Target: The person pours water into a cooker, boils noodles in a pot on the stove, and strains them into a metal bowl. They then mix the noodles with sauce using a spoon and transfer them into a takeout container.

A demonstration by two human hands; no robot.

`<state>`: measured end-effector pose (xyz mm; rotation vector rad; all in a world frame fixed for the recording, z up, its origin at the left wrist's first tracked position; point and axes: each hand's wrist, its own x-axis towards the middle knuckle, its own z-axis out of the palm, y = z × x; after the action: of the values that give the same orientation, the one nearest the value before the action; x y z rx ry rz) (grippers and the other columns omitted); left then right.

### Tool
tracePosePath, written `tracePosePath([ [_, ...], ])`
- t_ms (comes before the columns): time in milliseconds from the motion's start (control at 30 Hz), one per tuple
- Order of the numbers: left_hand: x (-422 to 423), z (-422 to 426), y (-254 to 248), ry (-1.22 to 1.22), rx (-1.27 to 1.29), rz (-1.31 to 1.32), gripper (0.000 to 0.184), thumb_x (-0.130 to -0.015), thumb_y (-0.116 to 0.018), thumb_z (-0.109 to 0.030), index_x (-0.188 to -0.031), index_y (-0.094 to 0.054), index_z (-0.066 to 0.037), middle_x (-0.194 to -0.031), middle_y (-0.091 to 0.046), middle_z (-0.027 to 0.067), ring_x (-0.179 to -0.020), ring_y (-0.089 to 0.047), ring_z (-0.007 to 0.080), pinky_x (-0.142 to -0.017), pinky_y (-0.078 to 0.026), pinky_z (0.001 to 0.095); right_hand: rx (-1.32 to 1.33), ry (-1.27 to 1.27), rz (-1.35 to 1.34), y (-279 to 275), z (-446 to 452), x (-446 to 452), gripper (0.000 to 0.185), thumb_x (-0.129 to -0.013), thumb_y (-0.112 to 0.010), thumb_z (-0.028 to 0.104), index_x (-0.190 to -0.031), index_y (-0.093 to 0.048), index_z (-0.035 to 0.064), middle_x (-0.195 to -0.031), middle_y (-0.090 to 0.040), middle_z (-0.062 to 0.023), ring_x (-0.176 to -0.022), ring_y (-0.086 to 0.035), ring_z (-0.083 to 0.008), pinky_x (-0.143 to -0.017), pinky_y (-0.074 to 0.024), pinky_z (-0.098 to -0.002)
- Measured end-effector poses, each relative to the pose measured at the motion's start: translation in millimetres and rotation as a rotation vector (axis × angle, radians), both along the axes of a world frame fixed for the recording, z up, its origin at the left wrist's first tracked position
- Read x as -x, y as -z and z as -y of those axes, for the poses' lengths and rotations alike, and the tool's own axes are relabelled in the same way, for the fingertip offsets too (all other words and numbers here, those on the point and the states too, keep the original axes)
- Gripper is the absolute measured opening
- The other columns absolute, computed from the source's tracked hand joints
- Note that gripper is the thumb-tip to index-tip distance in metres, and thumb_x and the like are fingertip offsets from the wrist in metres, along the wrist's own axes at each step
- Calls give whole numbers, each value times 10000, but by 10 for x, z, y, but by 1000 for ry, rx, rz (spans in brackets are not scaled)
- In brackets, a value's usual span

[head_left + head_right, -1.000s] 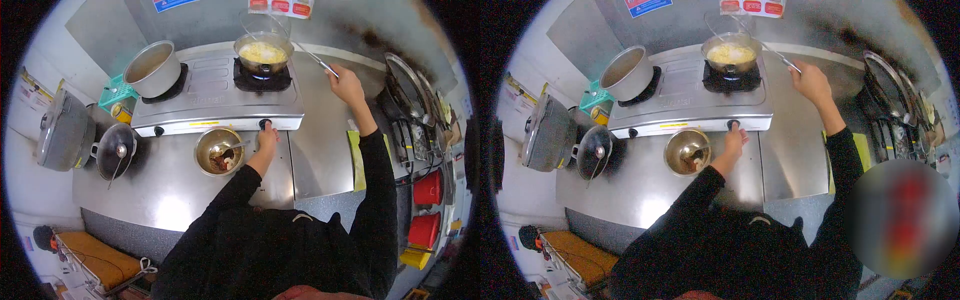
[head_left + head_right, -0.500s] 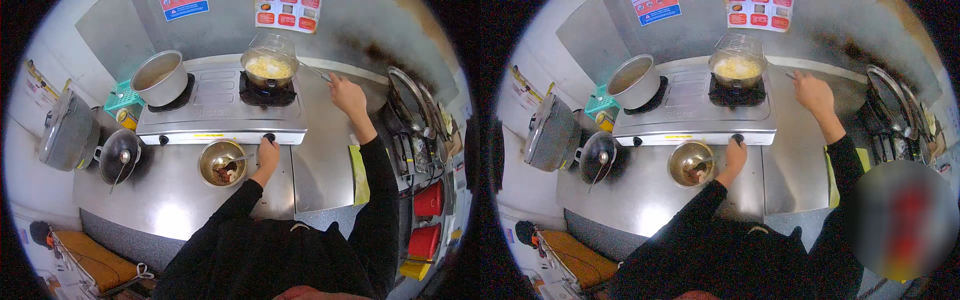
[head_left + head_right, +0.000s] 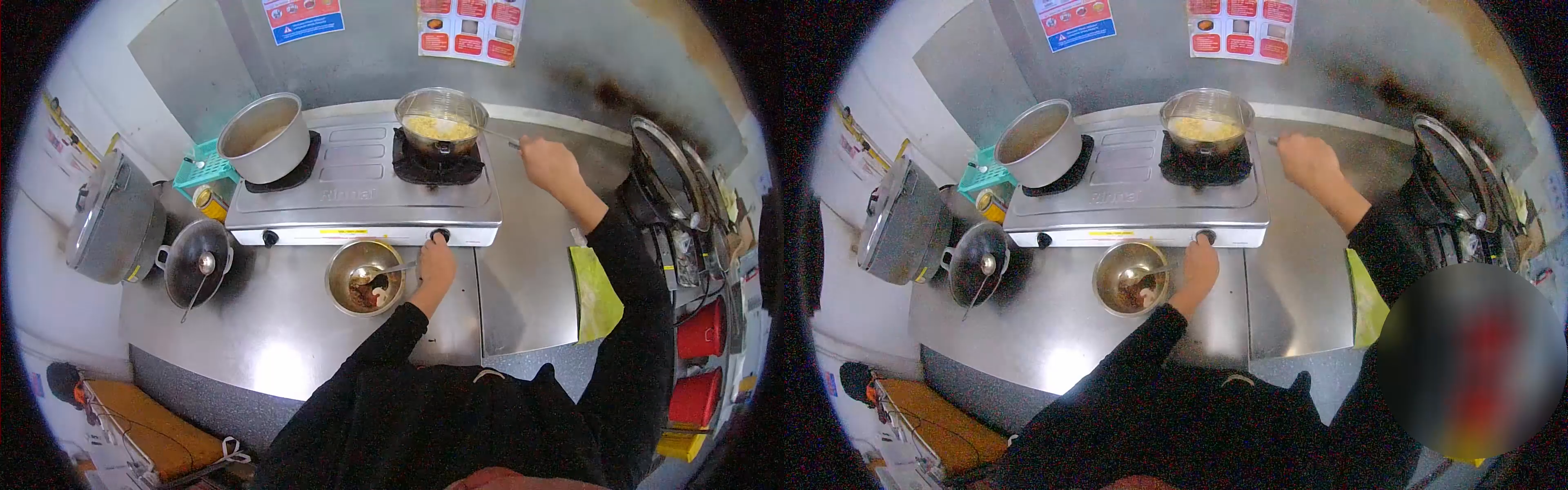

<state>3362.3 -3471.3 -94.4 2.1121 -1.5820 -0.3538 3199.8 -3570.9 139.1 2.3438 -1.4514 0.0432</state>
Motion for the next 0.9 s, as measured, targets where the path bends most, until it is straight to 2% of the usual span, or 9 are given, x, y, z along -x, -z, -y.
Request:
tracePosePath([
  [33, -16, -7, 25, 28, 28, 11, 180, -772, -464, -79, -926, -404, -10, -861, -513, 180, -826, -533, 333, -709, -457, 386, -130, -5, 11, 0, 45, -16, 225, -729, -508, 112, -899, -537, -34, -790, -592, -196, -647, -592, -346, -533, -485, -403],
  [167, -36, -33, 41, 69, 58, 29, 158, -777, -454, -78, -915, -406, -19, -866, -514, 177, -834, -534, 325, -710, -456, 389, -62, -112, 263, -38, 225, -55, 229, -755, -531, 171, -799, -556, -52, -698, -594, -186, -578, -591, -314, -458, -464, -388],
  [233, -41, -31, 36, 70, 31, 31, 155, -779, -452, -79, -916, -405, -23, -872, -514, 178, -840, -533, 322, -714, -454, 389, -588, 194, 408, -396, 109, -185, 304, -802, -513, 268, -764, -552, -31, -634, -569, -152, -491, -562, -256, -392, -431, -365],
  [333, -35, 22, 111, 63, 14, 27, 152, -780, -450, -79, -915, -403, -28, -878, -513, 178, -844, -532, 320, -716, -452, 389, -810, 223, 430, -478, 251, -99, 353, -833, -471, 351, -777, -534, 8, -608, -518, -70, -402, -472, -147, -313, -353, -295],
  [433, -17, 18, 112, 48, 17, 21, 151, -777, -450, -78, -911, -399, -31, -875, -512, 175, -838, -531, 319, -714, -451, 391, -1079, 430, 742, -438, 301, -30, 348, -865, -407, 370, -808, -515, 44, -569, -443, 4, -373, -382, -61, -288, -266, -227],
  [533, -26, 0, 114, 51, 51, 19, 148, -775, -449, -78, -906, -397, -33, -870, -511, 170, -834, -529, 319, -712, -450, 395, -1194, 445, 819, -446, 245, -31, 335, -886, -361, 358, -841, -501, 57, -536, -357, 62, -366, -299, -22, -287, -215, -189],
  [667, -43, -34, 117, 85, 126, 42, 142, -776, -443, -76, -903, -397, -32, -863, -510, 170, -836, -524, 325, -708, -448, 398, -1302, 482, 916, -406, 253, -63, 322, -896, -338, 343, -846, -481, 58, -525, -333, 76, -356, -283, -12, -269, -217, -173],
  [733, -40, -31, 141, 87, 120, 37, 144, -776, -443, -76, -905, -398, -31, -861, -510, 172, -838, -523, 326, -706, -447, 397, -1469, 540, 1238, -346, 217, -50, 303, -892, -367, 346, -852, -484, 69, -524, -333, 82, -338, -247, 7, -252, -200, -153],
  [900, -45, -17, 135, 98, 123, 21, 152, -778, -443, -79, -913, -405, -20, -861, -513, 176, -842, -522, 322, -711, -447, 396, -1678, 511, 1538, -126, 116, -36, 324, -907, -300, 317, -833, -465, 48, -507, -324, 87, -317, -249, 10, -239, -218, -143],
])
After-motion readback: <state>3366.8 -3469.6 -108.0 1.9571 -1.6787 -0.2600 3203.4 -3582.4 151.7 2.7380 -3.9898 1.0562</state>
